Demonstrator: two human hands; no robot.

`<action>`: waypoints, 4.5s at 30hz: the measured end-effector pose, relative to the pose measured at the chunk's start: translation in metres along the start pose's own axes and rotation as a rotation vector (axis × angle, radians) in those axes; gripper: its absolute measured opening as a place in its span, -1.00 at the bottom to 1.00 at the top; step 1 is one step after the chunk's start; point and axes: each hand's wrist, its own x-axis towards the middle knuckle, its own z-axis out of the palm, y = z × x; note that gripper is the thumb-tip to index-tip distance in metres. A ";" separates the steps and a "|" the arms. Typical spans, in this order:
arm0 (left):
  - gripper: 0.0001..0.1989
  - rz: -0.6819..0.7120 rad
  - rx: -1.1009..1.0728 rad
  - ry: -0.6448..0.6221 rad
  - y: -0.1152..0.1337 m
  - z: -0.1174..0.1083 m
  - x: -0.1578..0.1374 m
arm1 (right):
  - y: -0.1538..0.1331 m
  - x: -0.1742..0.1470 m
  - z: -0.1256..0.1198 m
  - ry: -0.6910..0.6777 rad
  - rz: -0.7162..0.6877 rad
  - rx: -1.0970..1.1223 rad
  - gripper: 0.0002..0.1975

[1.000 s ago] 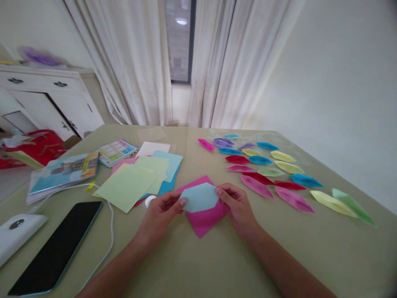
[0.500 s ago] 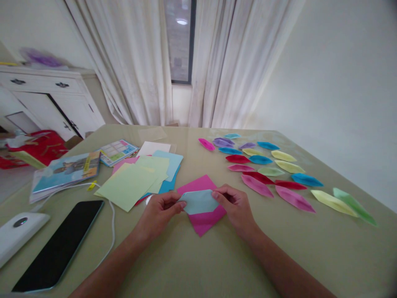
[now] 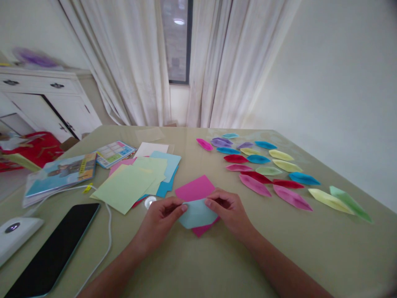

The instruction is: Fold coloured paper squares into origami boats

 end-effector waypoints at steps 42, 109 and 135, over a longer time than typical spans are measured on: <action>-0.51 -0.114 -0.311 0.192 -0.006 0.006 0.001 | 0.001 -0.002 0.002 -0.151 0.083 -0.089 -0.39; -0.49 -0.150 -0.219 0.278 -0.011 0.000 -0.004 | -0.004 -0.009 0.005 -0.190 -0.026 -0.216 -0.37; -0.75 0.151 -0.080 0.084 0.000 0.007 -0.007 | 0.021 0.010 -0.015 -0.057 0.240 0.168 -0.30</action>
